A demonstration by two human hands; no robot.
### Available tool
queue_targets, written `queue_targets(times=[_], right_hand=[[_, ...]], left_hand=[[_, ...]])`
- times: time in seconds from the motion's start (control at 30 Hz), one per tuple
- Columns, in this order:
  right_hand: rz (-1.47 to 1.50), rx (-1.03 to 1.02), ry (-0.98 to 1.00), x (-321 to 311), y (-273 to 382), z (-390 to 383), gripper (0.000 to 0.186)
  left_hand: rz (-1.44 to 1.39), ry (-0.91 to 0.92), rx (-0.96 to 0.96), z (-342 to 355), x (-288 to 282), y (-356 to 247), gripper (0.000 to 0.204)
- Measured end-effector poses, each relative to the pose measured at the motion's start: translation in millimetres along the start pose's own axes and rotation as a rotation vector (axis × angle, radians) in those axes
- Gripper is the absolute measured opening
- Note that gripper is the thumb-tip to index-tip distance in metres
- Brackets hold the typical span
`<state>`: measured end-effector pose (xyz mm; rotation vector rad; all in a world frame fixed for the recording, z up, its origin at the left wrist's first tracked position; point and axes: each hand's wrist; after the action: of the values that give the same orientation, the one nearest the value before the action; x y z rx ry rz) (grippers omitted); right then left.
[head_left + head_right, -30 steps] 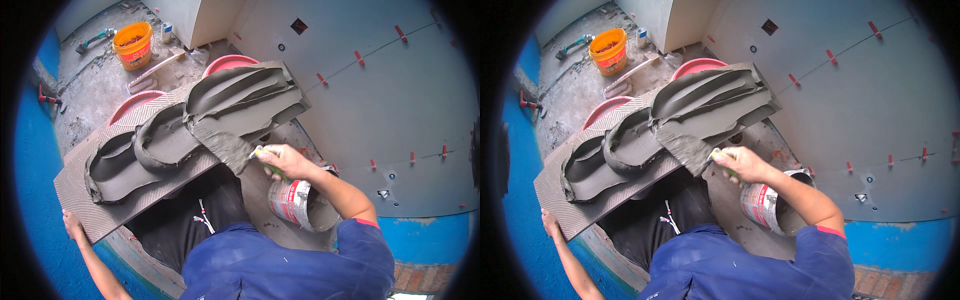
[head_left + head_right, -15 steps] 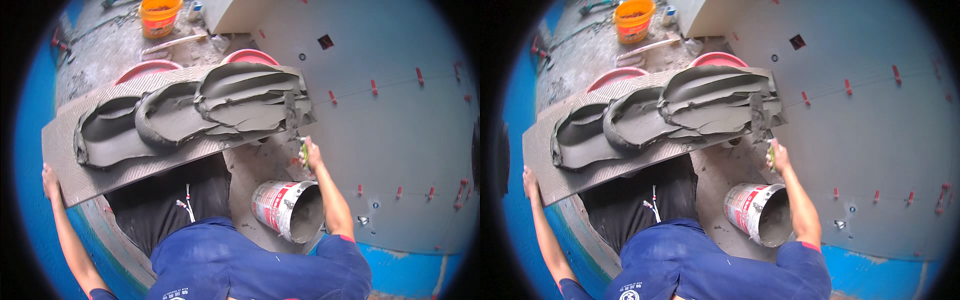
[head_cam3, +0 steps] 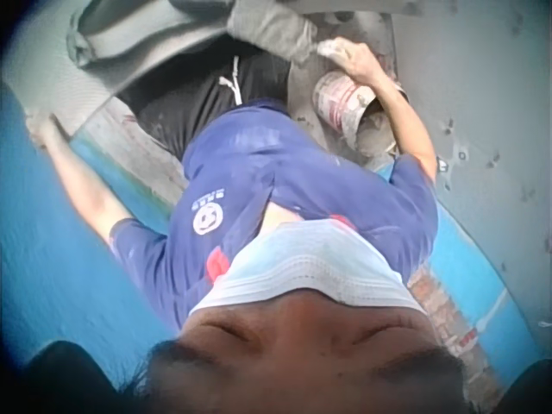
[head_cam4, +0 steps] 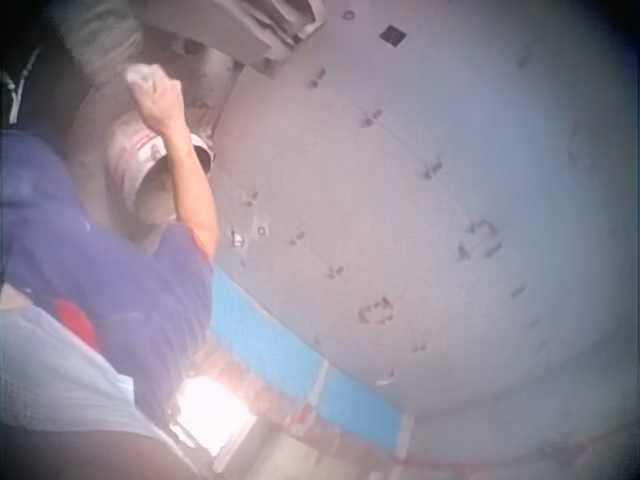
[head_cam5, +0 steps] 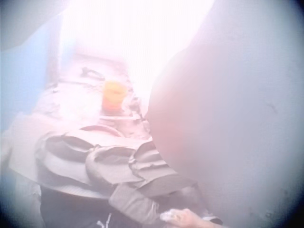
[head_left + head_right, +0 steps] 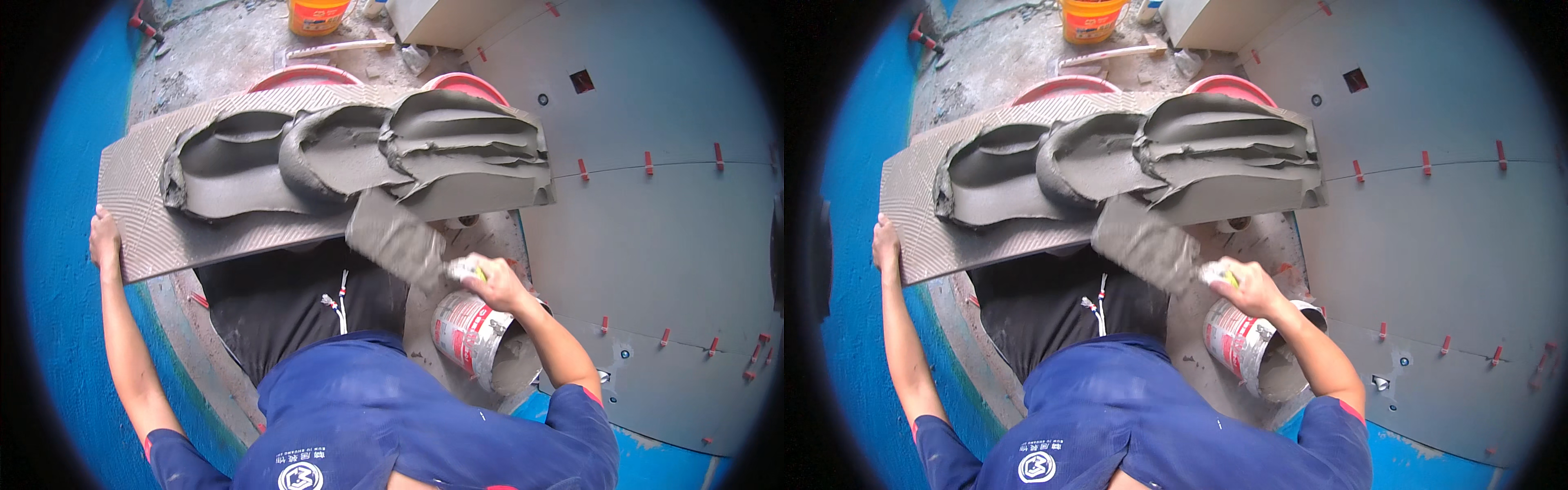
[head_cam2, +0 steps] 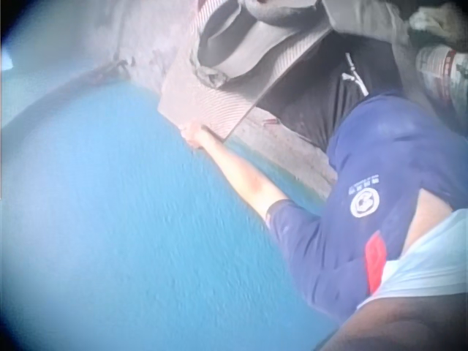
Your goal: The person scoops gray adhesive from a bucket and spreads it onto a large rectangular tile using a notched trowel. They create uniform ridges across the tile surface in preparation for installation.
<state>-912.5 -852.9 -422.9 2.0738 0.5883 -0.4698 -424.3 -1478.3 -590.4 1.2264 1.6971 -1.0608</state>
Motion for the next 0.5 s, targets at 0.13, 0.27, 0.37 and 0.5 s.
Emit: queue_targets(times=[0.13,0.27,0.37,0.5], right_hand=[[-0.265,0.061,-0.288,33,-20,50,0.036],[-0.306,0.151,-0.168,61,-28,23,0.044],[-0.148,0.192,0.001,47,-9,1,0.041],[0.388,0.234,-0.157,26,-41,-35,0.048]], left_hand=[[0.007,0.011,0.046,-7,10,-15,0.076],[0.022,0.017,0.030,-8,10,-9,0.076],[0.035,0.005,0.015,-1,-1,5,0.075],[0.009,0.018,0.021,-13,5,-11,0.073]])
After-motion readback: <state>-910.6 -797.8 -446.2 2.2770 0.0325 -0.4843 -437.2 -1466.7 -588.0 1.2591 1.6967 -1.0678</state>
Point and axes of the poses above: each hand's wrist, its own z-axis towards the middle knuckle, its own x-axis out of the palm, y = z × x, and after that the axes turned 15 degrees about y, right-handed
